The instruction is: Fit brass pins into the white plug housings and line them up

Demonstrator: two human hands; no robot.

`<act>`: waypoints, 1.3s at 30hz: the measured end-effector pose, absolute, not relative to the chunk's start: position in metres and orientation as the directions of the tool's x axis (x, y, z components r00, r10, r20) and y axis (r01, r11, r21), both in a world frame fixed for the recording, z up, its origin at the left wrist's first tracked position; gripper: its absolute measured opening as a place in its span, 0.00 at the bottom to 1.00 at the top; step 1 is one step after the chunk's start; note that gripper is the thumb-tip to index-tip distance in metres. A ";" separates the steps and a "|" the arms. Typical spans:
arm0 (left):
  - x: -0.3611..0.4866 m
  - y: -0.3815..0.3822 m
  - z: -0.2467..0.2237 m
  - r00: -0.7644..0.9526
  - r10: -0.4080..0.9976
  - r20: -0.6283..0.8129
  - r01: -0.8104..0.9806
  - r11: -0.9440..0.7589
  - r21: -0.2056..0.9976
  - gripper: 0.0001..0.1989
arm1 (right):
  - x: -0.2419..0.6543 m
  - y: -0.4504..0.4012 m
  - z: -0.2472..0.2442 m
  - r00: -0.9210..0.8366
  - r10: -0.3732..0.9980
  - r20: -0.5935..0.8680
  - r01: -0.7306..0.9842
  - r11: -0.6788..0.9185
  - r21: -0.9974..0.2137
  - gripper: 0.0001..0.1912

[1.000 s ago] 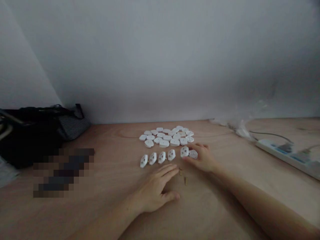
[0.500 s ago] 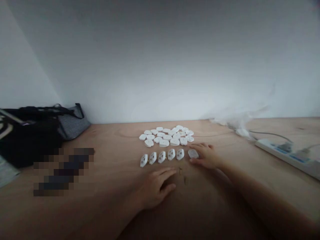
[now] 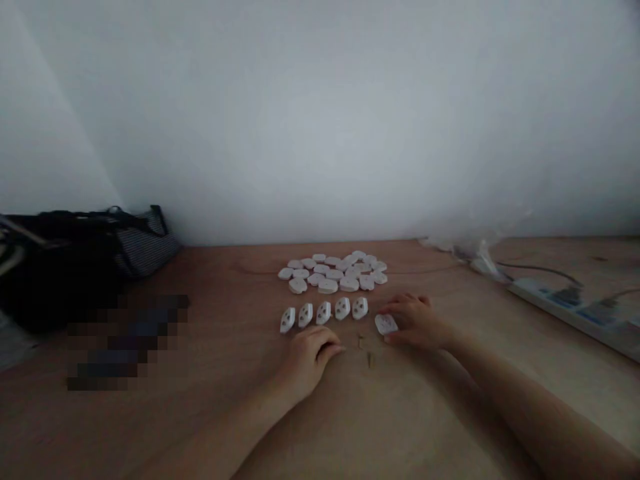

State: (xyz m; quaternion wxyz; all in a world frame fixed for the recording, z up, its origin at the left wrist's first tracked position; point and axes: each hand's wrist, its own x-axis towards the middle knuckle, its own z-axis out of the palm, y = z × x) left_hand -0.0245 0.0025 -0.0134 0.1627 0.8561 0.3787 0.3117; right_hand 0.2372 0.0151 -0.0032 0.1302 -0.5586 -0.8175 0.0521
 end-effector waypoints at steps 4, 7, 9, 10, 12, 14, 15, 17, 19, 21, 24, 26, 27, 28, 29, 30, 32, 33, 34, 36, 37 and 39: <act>-0.026 0.001 -0.013 0.453 0.731 0.510 0.523 -0.681 0.512 0.05 | 0.233 0.011 -0.001 -0.286 0.938 0.194 0.923 0.324 -0.207 0.19; -0.026 -0.001 -0.013 0.448 0.685 0.575 0.486 -0.726 0.486 0.07 | 0.221 0.001 0.004 -0.327 0.894 0.306 0.892 0.399 -0.214 0.18; -0.025 -0.004 -0.011 0.448 0.652 0.611 0.464 -0.754 0.465 0.07 | 0.209 -0.008 0.007 -0.392 0.829 0.398 0.819 0.512 -0.261 0.20; -0.025 -0.006 -0.010 0.450 0.637 0.626 0.456 -0.766 0.453 0.07 | 0.202 -0.012 0.008 -0.419 0.804 0.421 0.775 0.559 -0.295 0.19; -0.025 -0.010 -0.008 0.461 0.610 0.644 0.450 -0.787 0.423 0.07 | 0.190 -0.021 0.008 -0.423 0.777 0.466 0.718 0.601 -0.351 0.18; -0.025 -0.013 -0.007 0.479 0.580 0.659 0.449 -0.807 0.384 0.08 | 0.182 -0.026 0.007 -0.432 0.752 0.498 0.674 0.636 -0.376 0.18; -0.025 -0.014 -0.007 0.489 0.566 0.664 0.449 -0.816 0.364 0.09 | 0.179 -0.028 0.006 -0.435 0.743 0.509 0.656 0.648 -0.386 0.19; -0.025 -0.015 -0.008 0.519 0.544 0.659 0.450 -0.830 0.330 0.10 | 0.176 -0.029 0.004 -0.445 0.731 0.516 0.629 0.666 -0.401 0.19; -0.025 -0.016 -0.008 0.545 0.539 0.643 0.460 -0.833 0.308 0.11 | 0.175 -0.028 0.004 -0.444 0.728 0.523 0.617 0.671 -0.410 0.17; -0.025 -0.016 -0.008 0.565 0.547 0.617 0.475 -0.828 0.298 0.11 | 0.174 -0.028 0.004 -0.444 0.724 0.529 0.618 0.674 -0.405 0.17; -0.024 -0.017 -0.009 0.575 0.555 0.601 0.481 -0.824 0.300 0.10 | 0.172 -0.028 0.003 -0.434 0.716 0.547 0.636 0.674 -0.377 0.19; -0.024 -0.017 -0.010 0.578 0.559 0.595 0.478 -0.822 0.309 0.10 | 0.171 -0.028 0.001 -0.437 0.698 0.567 0.635 0.686 -0.355 0.20; -0.024 -0.017 -0.011 0.574 0.563 0.594 0.477 -0.820 0.316 0.10 | 0.171 -0.028 0.000 -0.436 0.685 0.584 0.631 0.695 -0.345 0.21; -0.023 -0.017 -0.011 0.568 0.568 0.595 0.473 -0.818 0.328 0.09 | 0.171 -0.027 -0.002 -0.433 0.673 0.600 0.623 0.704 -0.340 0.22; -0.023 -0.017 -0.010 0.564 0.574 0.594 0.465 -0.815 0.346 0.09 | 0.171 -0.027 -0.004 -0.429 0.662 0.615 0.616 0.712 -0.337 0.23; -0.023 -0.018 -0.010 0.553 0.581 0.596 0.455 -0.811 0.368 0.08 | 0.170 -0.026 -0.006 -0.420 0.650 0.633 0.609 0.719 -0.334 0.23; -0.022 -0.018 -0.008 0.517 0.612 0.598 0.437 -0.790 0.431 0.06 | 0.169 -0.025 -0.008 -0.404 0.620 0.673 0.586 0.740 -0.330 0.23; -0.022 -0.019 -0.007 0.491 0.642 0.589 0.436 -0.766 0.472 0.04 | 0.167 -0.025 -0.009 -0.404 0.601 0.690 0.567 0.756 -0.327 0.23; -0.022 -0.019 -0.007 0.459 0.678 0.574 0.438 -0.735 0.517 0.03 | 0.166 -0.026 -0.009 -0.413 0.578 0.704 0.544 0.777 -0.318 0.22; -0.022 -0.017 -0.006 0.390 0.744 0.542 0.428 -0.668 0.609 0.08 | 0.163 -0.027 -0.008 -0.447 0.518 0.730 0.496 0.822 -0.280 0.23; -0.023 -0.016 -0.006 0.362 0.769 0.526 0.414 -0.639 0.649 0.10 | 0.163 -0.028 -0.007 -0.468 0.496 0.732 0.481 0.837 -0.260 0.24; -0.024 -0.012 -0.007 0.332 0.797 0.504 0.391 -0.603 0.695 0.09 | 0.166 -0.028 -0.005 -0.500 0.474 0.725 0.482 0.848 -0.221 0.25</act>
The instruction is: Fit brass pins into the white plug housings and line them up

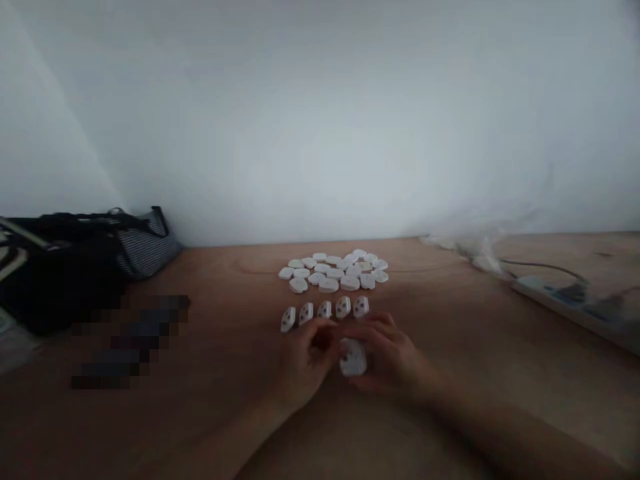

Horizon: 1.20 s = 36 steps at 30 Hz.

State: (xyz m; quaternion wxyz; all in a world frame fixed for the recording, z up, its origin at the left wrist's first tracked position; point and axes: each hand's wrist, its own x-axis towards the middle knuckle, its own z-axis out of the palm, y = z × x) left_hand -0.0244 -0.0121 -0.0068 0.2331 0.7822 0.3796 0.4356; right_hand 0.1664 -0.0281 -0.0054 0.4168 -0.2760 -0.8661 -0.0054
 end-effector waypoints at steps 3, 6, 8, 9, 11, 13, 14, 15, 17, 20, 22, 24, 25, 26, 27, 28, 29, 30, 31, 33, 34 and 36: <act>-0.027 -0.008 -0.007 0.388 0.788 0.478 0.443 -0.614 0.653 0.07 | 0.181 -0.023 -0.003 -0.452 0.485 0.749 0.554 0.810 -0.191 0.23; -0.024 -0.011 -0.006 0.633 0.650 0.421 0.437 -0.748 0.499 0.10 | 0.200 -0.012 -0.003 -0.291 0.530 0.796 0.654 0.718 -0.239 0.23; -0.020 -0.015 -0.003 0.791 0.515 0.332 0.375 -0.835 0.403 0.18 | 0.210 -0.006 -0.004 -0.206 0.555 0.806 0.697 0.661 -0.278 0.21; -0.018 -0.017 -0.002 0.843 0.461 0.279 0.348 -0.861 0.371 0.22 | 0.212 -0.004 -0.005 -0.179 0.565 0.805 0.708 0.642 -0.293 0.20; -0.015 -0.020 0.001 0.897 0.393 0.201 0.311 -0.886 0.344 0.25 | 0.213 -0.002 -0.006 -0.173 0.567 0.806 0.716 0.634 -0.292 0.19; -0.014 -0.021 0.000 0.910 0.365 0.198 0.280 -0.892 0.355 0.22 | 0.210 -0.003 -0.006 -0.209 0.559 0.802 0.713 0.649 -0.267 0.19; -0.015 -0.020 -0.001 0.906 0.357 0.225 0.262 -0.894 0.364 0.19 | 0.208 -0.004 -0.007 -0.229 0.556 0.799 0.708 0.658 -0.255 0.20; -0.017 -0.019 -0.003 0.898 0.353 0.261 0.244 -0.895 0.373 0.16 | 0.207 -0.006 -0.007 -0.244 0.553 0.797 0.702 0.667 -0.248 0.21; -0.021 -0.016 -0.008 0.873 0.350 0.338 0.218 -0.903 0.371 0.11 | 0.204 -0.008 -0.007 -0.262 0.552 0.792 0.691 0.680 -0.245 0.22; -0.025 -0.013 -0.011 0.831 0.378 0.408 0.242 -0.906 0.346 0.11 | 0.202 -0.009 -0.006 -0.266 0.554 0.789 0.687 0.683 -0.248 0.22; -0.024 -0.014 -0.008 0.848 0.380 0.370 0.262 -0.906 0.331 0.15 | 0.203 -0.008 -0.006 -0.260 0.567 0.782 0.692 0.674 -0.259 0.21; -0.020 -0.016 -0.002 0.889 0.369 0.272 0.280 -0.907 0.315 0.23 | 0.203 -0.008 -0.006 -0.246 0.573 0.782 0.699 0.664 -0.267 0.21; -0.018 -0.017 0.000 0.903 0.365 0.226 0.290 -0.907 0.306 0.26 | 0.203 -0.007 -0.006 -0.242 0.571 0.784 0.700 0.662 -0.266 0.21; -0.017 -0.018 0.002 0.911 0.364 0.195 0.298 -0.906 0.300 0.27 | 0.203 -0.007 -0.006 -0.241 0.567 0.788 0.701 0.663 -0.263 0.20; -0.015 -0.019 0.003 0.913 0.363 0.185 0.300 -0.906 0.297 0.26 | 0.203 -0.007 -0.006 -0.240 0.562 0.791 0.700 0.665 -0.261 0.20; -0.015 -0.019 0.002 0.911 0.363 0.196 0.297 -0.907 0.299 0.25 | 0.203 -0.008 -0.006 -0.238 0.558 0.795 0.698 0.667 -0.259 0.20; -0.015 -0.018 0.001 0.906 0.359 0.224 0.284 -0.909 0.305 0.22 | 0.202 -0.008 -0.006 -0.237 0.557 0.796 0.697 0.668 -0.260 0.21; -0.016 -0.017 -0.002 0.897 0.353 0.264 0.266 -0.911 0.315 0.18 | 0.202 -0.009 -0.006 -0.239 0.558 0.795 0.695 0.670 -0.262 0.21; -0.018 -0.015 -0.005 0.884 0.349 0.310 0.246 -0.913 0.326 0.15 | 0.201 -0.010 -0.006 -0.243 0.560 0.792 0.690 0.674 -0.264 0.21; -0.024 -0.011 -0.010 0.851 0.360 0.381 0.223 -0.906 0.359 0.11 | 0.200 -0.011 -0.006 -0.245 0.561 0.790 0.673 0.686 -0.279 0.22; -0.027 -0.009 -0.012 0.839 0.376 0.394 0.224 -0.898 0.379 0.11 | 0.199 -0.012 -0.006 -0.249 0.566 0.786 0.660 0.693 -0.290 0.22; -0.033 -0.006 -0.011 0.814 0.438 0.381 0.267 -0.865 0.424 0.11 | 0.198 -0.013 -0.006 -0.262 0.580 0.771 0.635 0.706 -0.314 0.23</act>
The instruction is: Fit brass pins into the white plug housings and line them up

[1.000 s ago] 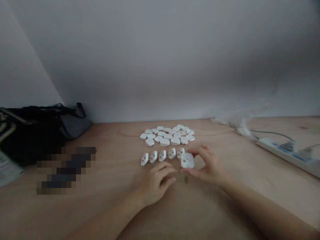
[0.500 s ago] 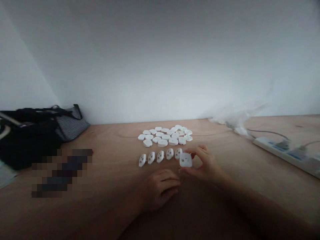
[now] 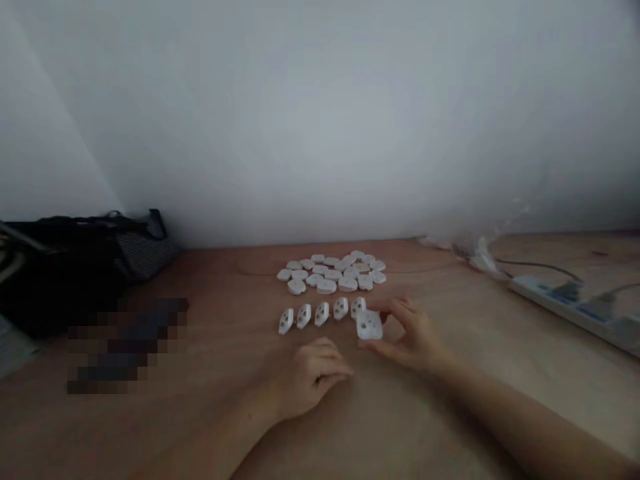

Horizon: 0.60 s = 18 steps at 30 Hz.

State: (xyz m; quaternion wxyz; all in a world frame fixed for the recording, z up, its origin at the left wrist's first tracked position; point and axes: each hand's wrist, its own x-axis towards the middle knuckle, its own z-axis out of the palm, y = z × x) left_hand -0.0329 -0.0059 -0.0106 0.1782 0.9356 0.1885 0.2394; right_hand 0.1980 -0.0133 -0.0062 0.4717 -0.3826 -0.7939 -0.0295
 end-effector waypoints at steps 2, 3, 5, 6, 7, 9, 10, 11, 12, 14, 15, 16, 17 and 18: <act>-0.037 -0.005 -0.006 0.788 0.516 0.336 0.341 -0.820 0.460 0.10 | 0.197 -0.014 -0.007 -0.279 0.603 0.748 0.614 0.710 -0.343 0.23; -0.037 -0.005 -0.003 0.777 0.548 0.311 0.376 -0.799 0.469 0.10 | 0.197 -0.015 -0.007 -0.295 0.615 0.732 0.602 0.714 -0.357 0.23; -0.037 -0.006 0.001 0.764 0.587 0.267 0.429 -0.772 0.470 0.10 | 0.196 -0.016 -0.008 -0.311 0.623 0.718 0.575 0.725 -0.379 0.23; -0.036 -0.006 0.001 0.761 0.596 0.257 0.443 -0.766 0.465 0.09 | 0.196 -0.016 -0.009 -0.321 0.625 0.712 0.564 0.730 -0.386 0.24; -0.035 -0.006 0.001 0.756 0.601 0.259 0.451 -0.765 0.459 0.08 | 0.196 -0.016 -0.009 -0.330 0.624 0.708 0.556 0.735 -0.389 0.24; -0.034 -0.007 -0.002 0.749 0.598 0.284 0.449 -0.774 0.445 0.07 | 0.195 -0.016 -0.010 -0.334 0.619 0.711 0.552 0.739 -0.385 0.25; -0.034 -0.007 -0.003 0.741 0.599 0.303 0.450 -0.778 0.438 0.07 | 0.195 -0.016 -0.011 -0.333 0.624 0.707 0.557 0.735 -0.386 0.25; -0.035 -0.006 -0.005 0.729 0.603 0.324 0.453 -0.780 0.432 0.07 | 0.194 -0.016 -0.011 -0.335 0.630 0.700 0.561 0.731 -0.389 0.24; -0.035 -0.006 -0.005 0.717 0.605 0.345 0.455 -0.782 0.425 0.07 | 0.194 -0.016 -0.012 -0.339 0.637 0.693 0.563 0.727 -0.392 0.24; -0.037 -0.005 -0.005 0.675 0.623 0.395 0.471 -0.776 0.419 0.07 | 0.192 -0.016 -0.014 -0.346 0.643 0.683 0.562 0.725 -0.397 0.25; -0.038 -0.004 -0.004 0.647 0.635 0.421 0.481 -0.769 0.421 0.07 | 0.192 -0.016 -0.015 -0.350 0.646 0.678 0.562 0.724 -0.400 0.25; -0.039 -0.004 -0.003 0.620 0.645 0.447 0.487 -0.763 0.425 0.06 | 0.191 -0.016 -0.015 -0.357 0.650 0.671 0.560 0.724 -0.403 0.25; -0.040 -0.004 -0.001 0.594 0.655 0.468 0.493 -0.756 0.431 0.06 | 0.190 -0.016 -0.016 -0.364 0.651 0.666 0.557 0.726 -0.404 0.26; -0.040 -0.004 0.000 0.564 0.665 0.489 0.498 -0.747 0.440 0.06 | 0.190 -0.016 -0.017 -0.366 0.655 0.661 0.558 0.723 -0.408 0.26</act>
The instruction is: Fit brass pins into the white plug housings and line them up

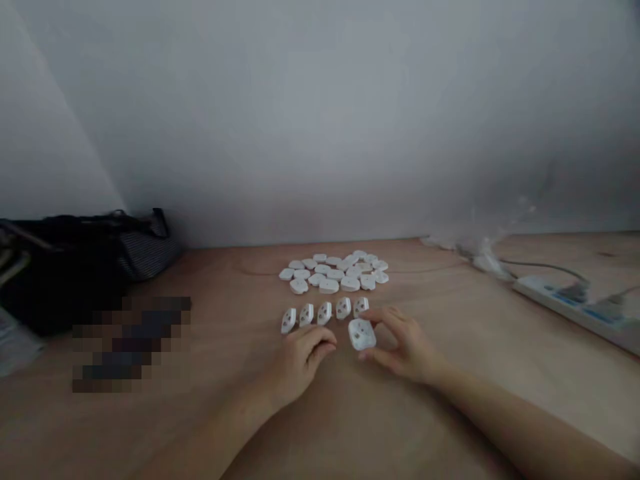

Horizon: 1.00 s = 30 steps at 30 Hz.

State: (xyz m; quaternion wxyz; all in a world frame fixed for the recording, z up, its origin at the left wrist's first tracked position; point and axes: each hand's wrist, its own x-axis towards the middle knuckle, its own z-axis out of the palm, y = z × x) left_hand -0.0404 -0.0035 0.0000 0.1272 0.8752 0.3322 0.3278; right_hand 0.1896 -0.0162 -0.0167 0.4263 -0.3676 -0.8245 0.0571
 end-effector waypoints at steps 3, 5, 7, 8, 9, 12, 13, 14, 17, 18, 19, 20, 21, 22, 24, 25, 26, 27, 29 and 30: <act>-0.042 -0.004 0.002 0.478 0.674 0.563 0.483 -0.737 0.472 0.05 | 0.186 -0.018 -0.017 -0.388 0.666 0.638 0.550 0.722 -0.419 0.26; -0.041 -0.006 0.001 0.448 0.662 0.600 0.459 -0.747 0.482 0.05 | 0.183 -0.019 -0.015 -0.402 0.664 0.631 0.537 0.728 -0.425 0.25; -0.040 -0.008 -0.001 0.446 0.642 0.624 0.431 -0.765 0.478 0.06 | 0.181 -0.021 -0.013 -0.421 0.667 0.615 0.517 0.734 -0.442 0.25; -0.039 -0.009 -0.002 0.448 0.631 0.634 0.421 -0.774 0.473 0.06 | 0.179 -0.022 -0.012 -0.428 0.668 0.609 0.507 0.735 -0.450 0.25; -0.038 -0.010 -0.002 0.440 0.620 0.649 0.411 -0.782 0.468 0.06 | 0.178 -0.023 -0.011 -0.435 0.670 0.602 0.500 0.735 -0.458 0.25; -0.036 -0.011 -0.003 0.439 0.563 0.700 0.372 -0.823 0.429 0.07 | 0.176 -0.024 -0.010 -0.447 0.663 0.600 0.476 0.745 -0.468 0.27; -0.036 -0.012 -0.003 0.444 0.543 0.713 0.359 -0.837 0.413 0.07 | 0.176 -0.024 -0.010 -0.447 0.659 0.605 0.468 0.749 -0.470 0.26; -0.035 -0.012 -0.002 0.449 0.525 0.723 0.349 -0.848 0.398 0.07 | 0.176 -0.024 -0.010 -0.444 0.657 0.609 0.460 0.751 -0.474 0.26; -0.035 -0.011 -0.002 0.460 0.504 0.731 0.353 -0.859 0.369 0.07 | 0.174 -0.025 -0.010 -0.452 0.653 0.607 0.434 0.756 -0.490 0.25; -0.035 -0.011 -0.001 0.462 0.500 0.732 0.358 -0.861 0.362 0.07 | 0.174 -0.025 -0.009 -0.455 0.651 0.607 0.430 0.758 -0.491 0.25; -0.035 -0.011 -0.001 0.465 0.493 0.736 0.358 -0.865 0.352 0.07 | 0.174 -0.026 -0.009 -0.457 0.649 0.608 0.426 0.760 -0.491 0.25; -0.035 -0.011 -0.001 0.471 0.483 0.738 0.356 -0.870 0.342 0.07 | 0.173 -0.026 -0.009 -0.462 0.646 0.608 0.421 0.763 -0.491 0.26; -0.035 -0.011 -0.001 0.478 0.470 0.742 0.348 -0.877 0.331 0.07 | 0.173 -0.026 -0.009 -0.463 0.644 0.608 0.419 0.764 -0.491 0.26; -0.035 -0.011 -0.001 0.476 0.460 0.749 0.344 -0.882 0.323 0.07 | 0.173 -0.027 -0.009 -0.462 0.645 0.609 0.419 0.764 -0.491 0.27; -0.034 -0.012 -0.001 0.475 0.450 0.756 0.347 -0.885 0.309 0.07 | 0.173 -0.027 -0.010 -0.455 0.649 0.609 0.418 0.760 -0.498 0.28; -0.034 -0.012 -0.001 0.476 0.446 0.757 0.350 -0.887 0.302 0.07 | 0.172 -0.027 -0.011 -0.454 0.649 0.611 0.417 0.761 -0.498 0.28; -0.033 -0.013 -0.001 0.482 0.444 0.755 0.353 -0.887 0.297 0.07 | 0.172 -0.027 -0.011 -0.448 0.647 0.617 0.418 0.762 -0.495 0.28; -0.033 -0.013 -0.001 0.487 0.442 0.753 0.355 -0.888 0.292 0.07 | 0.172 -0.027 -0.012 -0.442 0.649 0.620 0.423 0.760 -0.494 0.28; -0.032 -0.014 -0.001 0.499 0.434 0.750 0.348 -0.893 0.285 0.07 | 0.172 -0.027 -0.013 -0.436 0.652 0.620 0.434 0.756 -0.489 0.27; -0.031 -0.014 -0.001 0.494 0.433 0.754 0.348 -0.893 0.286 0.06 | 0.172 -0.027 -0.013 -0.435 0.650 0.623 0.438 0.757 -0.485 0.27</act>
